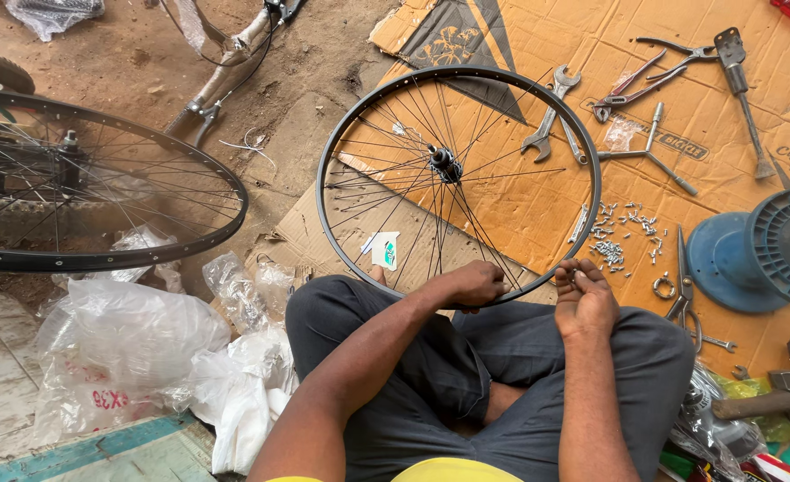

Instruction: The person sits on the floor and works on a bicycle wheel, inserting spokes and tightening the nipples by hand. The person rotates the wheel to access different sections and continues to adjust the spokes.

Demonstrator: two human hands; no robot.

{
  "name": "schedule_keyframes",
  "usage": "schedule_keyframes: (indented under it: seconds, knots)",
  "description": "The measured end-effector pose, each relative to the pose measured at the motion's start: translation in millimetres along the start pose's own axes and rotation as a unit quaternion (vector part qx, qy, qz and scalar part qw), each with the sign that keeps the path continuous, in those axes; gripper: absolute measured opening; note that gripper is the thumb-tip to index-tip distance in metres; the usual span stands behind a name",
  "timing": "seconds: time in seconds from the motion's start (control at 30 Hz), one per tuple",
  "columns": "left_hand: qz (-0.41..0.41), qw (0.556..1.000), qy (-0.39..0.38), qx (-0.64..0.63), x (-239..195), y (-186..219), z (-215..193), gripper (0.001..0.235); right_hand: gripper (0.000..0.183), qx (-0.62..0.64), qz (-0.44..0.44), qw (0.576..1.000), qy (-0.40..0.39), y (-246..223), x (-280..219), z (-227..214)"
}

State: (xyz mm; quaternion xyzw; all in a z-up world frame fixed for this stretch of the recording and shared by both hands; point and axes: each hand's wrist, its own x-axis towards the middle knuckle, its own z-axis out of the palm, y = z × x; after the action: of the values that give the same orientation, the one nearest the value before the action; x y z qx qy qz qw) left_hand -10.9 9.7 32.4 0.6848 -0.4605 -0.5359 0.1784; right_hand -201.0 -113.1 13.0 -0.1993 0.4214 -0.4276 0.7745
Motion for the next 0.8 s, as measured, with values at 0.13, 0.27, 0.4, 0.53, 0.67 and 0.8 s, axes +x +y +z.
schedule_keyframes:
  seconds: [0.13, 0.27, 0.4, 0.53, 0.67, 0.8]
  knots:
    - [0.088, 0.995, 0.052, 0.014, 8.6, -10.9, 9.9, 0.038, 0.015, -0.032, -0.009, 0.999, -0.039, 0.9, -8.3, 5.2]
    - [0.036, 0.996, 0.065, 0.050, -0.8, -8.2, 8.4, 0.044, 0.011, -0.036, -0.036, 0.998, -0.023, 9.5, -1.1, -0.5]
    - [0.026, 0.999, 0.009, -0.039, -17.0, 7.8, 1.3, 0.039, 0.007, -0.045, -0.074, 0.996, 0.016, 22.2, 16.2, -14.9]
    - [0.016, 0.995, 0.074, 0.070, -25.0, 14.2, 4.0, 0.037, 0.009, -0.085, -0.105, 0.989, 0.052, 38.3, 27.2, -21.4]
    - [0.004, 0.999, 0.023, -0.043, -16.4, -5.1, 4.5, 0.036, 0.006, -0.090, -0.074, 0.992, 0.056, 40.1, 25.4, -17.7]
    - [0.208, 0.940, 0.160, 0.221, -10.1, -15.3, 9.1, 0.044, 0.007, -0.096, -0.059, 0.992, 0.049, 33.3, 10.1, -7.5]
